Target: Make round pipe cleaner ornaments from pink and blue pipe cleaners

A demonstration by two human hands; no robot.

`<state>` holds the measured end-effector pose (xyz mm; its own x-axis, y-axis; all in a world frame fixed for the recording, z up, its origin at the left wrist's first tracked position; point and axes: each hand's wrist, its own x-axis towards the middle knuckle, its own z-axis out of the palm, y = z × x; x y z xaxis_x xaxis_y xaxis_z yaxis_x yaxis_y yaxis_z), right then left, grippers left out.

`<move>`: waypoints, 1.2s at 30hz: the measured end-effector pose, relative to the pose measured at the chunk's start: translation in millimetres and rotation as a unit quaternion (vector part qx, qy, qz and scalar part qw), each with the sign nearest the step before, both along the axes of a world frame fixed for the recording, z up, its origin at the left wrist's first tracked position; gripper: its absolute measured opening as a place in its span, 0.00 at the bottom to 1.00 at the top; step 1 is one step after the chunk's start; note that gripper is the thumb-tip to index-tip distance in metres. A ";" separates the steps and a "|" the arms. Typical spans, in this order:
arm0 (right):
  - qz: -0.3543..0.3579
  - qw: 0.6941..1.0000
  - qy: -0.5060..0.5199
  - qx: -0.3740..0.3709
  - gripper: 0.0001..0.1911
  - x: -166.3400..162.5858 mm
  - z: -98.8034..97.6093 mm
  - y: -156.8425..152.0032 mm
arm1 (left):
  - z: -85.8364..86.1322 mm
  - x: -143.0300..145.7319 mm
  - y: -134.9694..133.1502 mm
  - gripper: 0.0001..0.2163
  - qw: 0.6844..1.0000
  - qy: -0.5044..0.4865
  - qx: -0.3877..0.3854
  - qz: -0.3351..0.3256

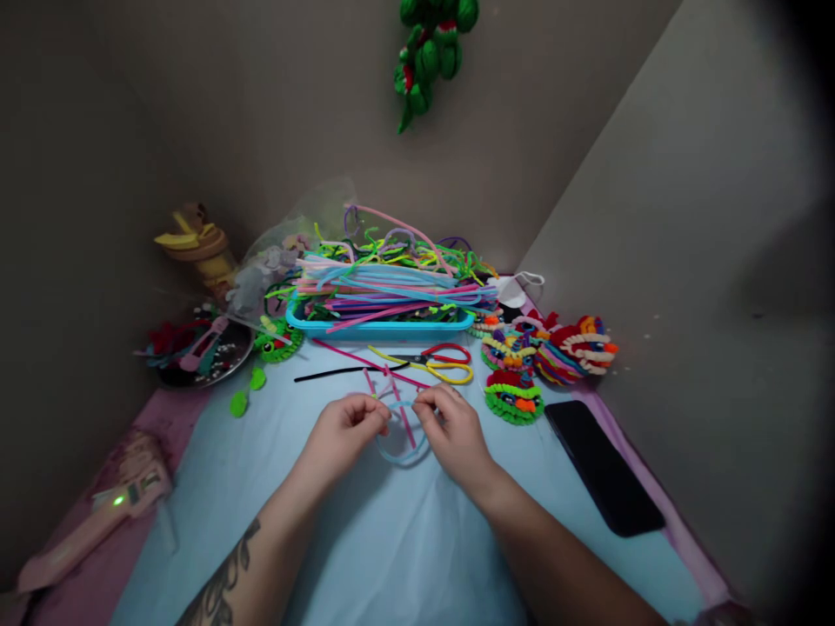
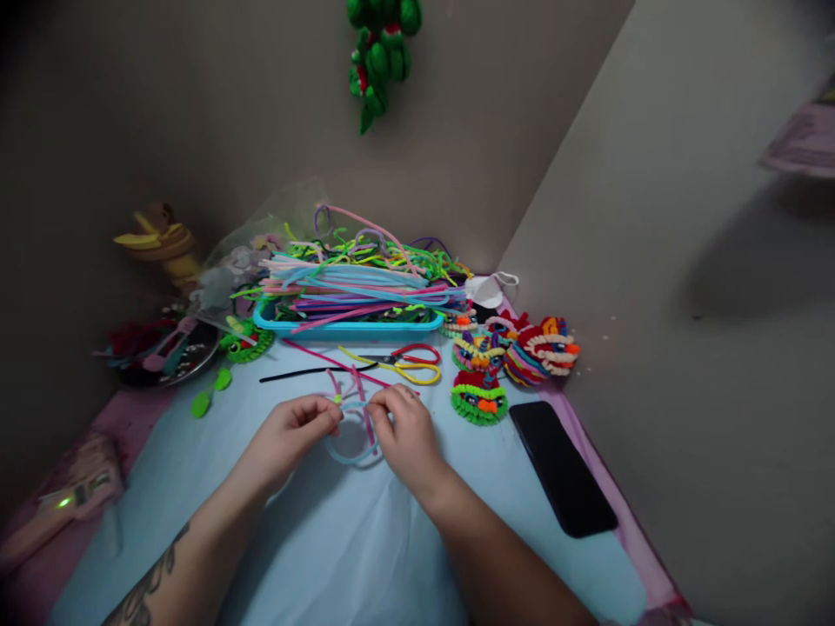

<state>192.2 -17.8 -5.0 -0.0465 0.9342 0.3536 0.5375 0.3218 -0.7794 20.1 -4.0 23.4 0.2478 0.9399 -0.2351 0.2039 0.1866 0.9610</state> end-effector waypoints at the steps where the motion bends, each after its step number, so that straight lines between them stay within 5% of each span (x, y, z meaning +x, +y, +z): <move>1: 0.001 1.000 -0.005 0.001 0.07 -0.2 0.2 0.0 | 0.1 0.2 -0.2 0.12 1.000 0.001 0.001 0.000; 7: 0.018 0.998 0.056 -0.025 0.09 1.7 0.5 -1.5 | 6.5 -2.7 -2.1 0.11 0.999 -0.016 0.018 0.031; 11: 0.061 0.991 0.116 -0.033 0.17 3.1 -2.6 -2.9 | 12.9 -14.7 2.1 0.10 0.983 -0.077 0.041 0.161; 16: 0.026 0.997 0.058 -0.053 0.09 -3.8 -13.9 0.7 | 14.1 -27.1 13.1 0.10 0.915 -0.246 0.050 0.316; 22: 0.086 0.995 -0.041 -0.039 0.11 -16.1 -25.7 12.1 | 7.8 -28.5 16.9 0.12 0.897 -0.265 0.026 0.352; 26: 0.095 0.994 0.020 -0.051 0.06 -16.8 -15.8 11.5 | 6.3 -28.5 16.3 0.13 0.897 -0.229 0.019 0.376; 30: 0.098 0.980 0.125 -0.120 0.04 -9.8 -0.5 1.9 | 5.3 -28.1 14.3 0.13 0.920 -0.140 0.079 0.357; 36: 0.048 0.968 0.152 -0.194 0.07 -5.3 15.1 -11.7 | 3.4 -12.8 1.4 0.09 0.959 0.115 0.198 0.170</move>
<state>187.0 -29.5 10.0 -0.0880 0.9960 -0.0130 0.2468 0.0091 -0.9690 7.3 -2.6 26.8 -0.1036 0.9841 0.1446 0.4118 -0.0899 0.9068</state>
